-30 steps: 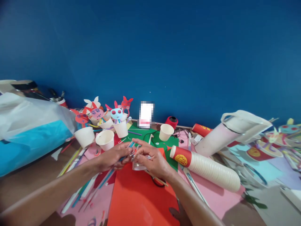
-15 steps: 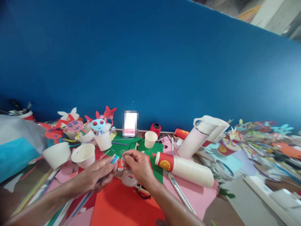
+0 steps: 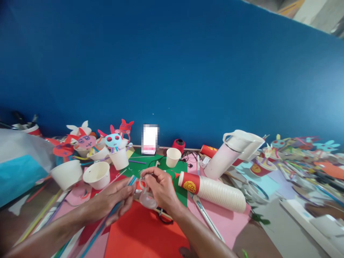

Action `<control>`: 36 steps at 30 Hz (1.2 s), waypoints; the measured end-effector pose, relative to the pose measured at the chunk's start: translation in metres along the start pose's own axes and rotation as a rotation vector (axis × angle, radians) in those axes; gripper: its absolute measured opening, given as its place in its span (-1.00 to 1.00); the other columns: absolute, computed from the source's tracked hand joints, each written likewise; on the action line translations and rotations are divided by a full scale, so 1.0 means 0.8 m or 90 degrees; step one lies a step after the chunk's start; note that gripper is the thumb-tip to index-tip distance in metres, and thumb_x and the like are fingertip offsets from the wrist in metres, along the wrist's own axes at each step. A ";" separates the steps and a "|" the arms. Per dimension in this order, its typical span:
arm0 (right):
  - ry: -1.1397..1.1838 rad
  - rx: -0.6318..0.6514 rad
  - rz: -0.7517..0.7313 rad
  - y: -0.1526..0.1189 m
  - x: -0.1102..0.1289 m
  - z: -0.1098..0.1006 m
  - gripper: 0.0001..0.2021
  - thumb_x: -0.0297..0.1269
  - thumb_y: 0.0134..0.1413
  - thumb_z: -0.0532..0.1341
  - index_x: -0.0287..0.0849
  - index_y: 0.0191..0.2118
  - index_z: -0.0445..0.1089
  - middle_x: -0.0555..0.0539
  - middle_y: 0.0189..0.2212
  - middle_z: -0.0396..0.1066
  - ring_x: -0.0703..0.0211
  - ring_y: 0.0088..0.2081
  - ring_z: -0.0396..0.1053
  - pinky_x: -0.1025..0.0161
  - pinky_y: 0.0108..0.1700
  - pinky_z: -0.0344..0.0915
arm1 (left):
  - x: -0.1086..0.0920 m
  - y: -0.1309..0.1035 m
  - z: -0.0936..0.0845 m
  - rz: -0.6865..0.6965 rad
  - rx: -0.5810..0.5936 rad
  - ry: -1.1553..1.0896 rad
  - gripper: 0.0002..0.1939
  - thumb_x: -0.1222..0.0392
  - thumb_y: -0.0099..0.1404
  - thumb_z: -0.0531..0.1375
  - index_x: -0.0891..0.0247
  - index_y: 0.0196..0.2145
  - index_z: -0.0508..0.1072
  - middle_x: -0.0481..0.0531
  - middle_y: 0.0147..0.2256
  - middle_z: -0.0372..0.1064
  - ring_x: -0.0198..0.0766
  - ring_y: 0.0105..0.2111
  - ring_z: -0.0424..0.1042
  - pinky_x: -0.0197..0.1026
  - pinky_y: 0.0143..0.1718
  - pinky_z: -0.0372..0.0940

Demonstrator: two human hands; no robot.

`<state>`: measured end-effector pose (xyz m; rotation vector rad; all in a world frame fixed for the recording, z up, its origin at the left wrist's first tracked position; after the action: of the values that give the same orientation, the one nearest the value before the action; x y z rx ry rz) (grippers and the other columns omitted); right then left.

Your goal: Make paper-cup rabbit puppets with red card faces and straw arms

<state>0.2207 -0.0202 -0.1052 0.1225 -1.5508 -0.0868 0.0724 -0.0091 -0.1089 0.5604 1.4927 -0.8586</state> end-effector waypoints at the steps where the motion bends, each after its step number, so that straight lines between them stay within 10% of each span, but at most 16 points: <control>1: 0.000 0.013 -0.019 -0.001 0.002 -0.001 -0.88 -0.34 0.04 0.09 -0.18 -0.34 0.37 -0.01 -0.33 0.37 0.45 -0.61 0.14 0.44 -0.55 0.12 | 0.000 0.000 0.000 -0.004 0.011 -0.005 -0.74 -0.03 0.30 -0.10 0.22 -0.34 0.14 -0.18 -0.65 0.22 -0.51 -0.85 0.07 -0.46 -0.85 -0.05; 11: -0.128 0.166 -0.134 -0.010 0.020 0.001 -0.74 -0.56 -0.01 0.06 -0.14 -0.31 0.43 -0.11 -0.02 0.32 0.11 0.04 0.22 0.22 -0.08 0.22 | 0.002 0.001 -0.007 -0.060 -0.018 -0.048 -0.66 -0.14 0.24 -0.06 0.21 -0.39 0.13 -0.24 -0.65 0.07 -0.56 -0.79 -0.12 -0.48 -0.83 -0.16; 25: -0.083 0.166 -0.095 -0.008 0.012 0.001 -0.82 -0.46 -0.01 0.09 -0.17 -0.36 0.43 -0.18 -0.08 0.35 0.01 0.07 0.16 0.38 -0.44 0.25 | 0.004 0.004 -0.009 -0.040 -0.032 -0.094 -0.69 -0.11 0.24 -0.03 0.20 -0.37 0.14 -0.24 -0.64 0.03 -0.54 -0.76 -0.18 -0.45 -0.79 -0.25; 36: -0.008 -0.059 0.108 0.012 -0.016 -0.004 -0.86 -0.32 -0.09 0.16 -0.25 -0.37 0.40 0.09 -0.66 0.26 0.38 -0.65 0.18 0.40 -0.56 0.10 | 0.005 0.006 -0.012 -0.008 -0.037 0.027 -0.68 -0.10 0.27 -0.09 0.22 -0.42 0.10 -0.25 -0.67 -0.05 -0.52 -0.74 -0.15 -0.41 -0.75 -0.19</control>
<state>0.2235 -0.0093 -0.1163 -0.0825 -1.5615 -0.0258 0.0698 0.0005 -0.1138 0.5301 1.5568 -0.8155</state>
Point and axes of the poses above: each hand's wrist, its own y-axis towards the middle knuckle, its own z-axis out of the palm, x = y × z, the point moved 3 cm from there along y, towards the middle knuckle
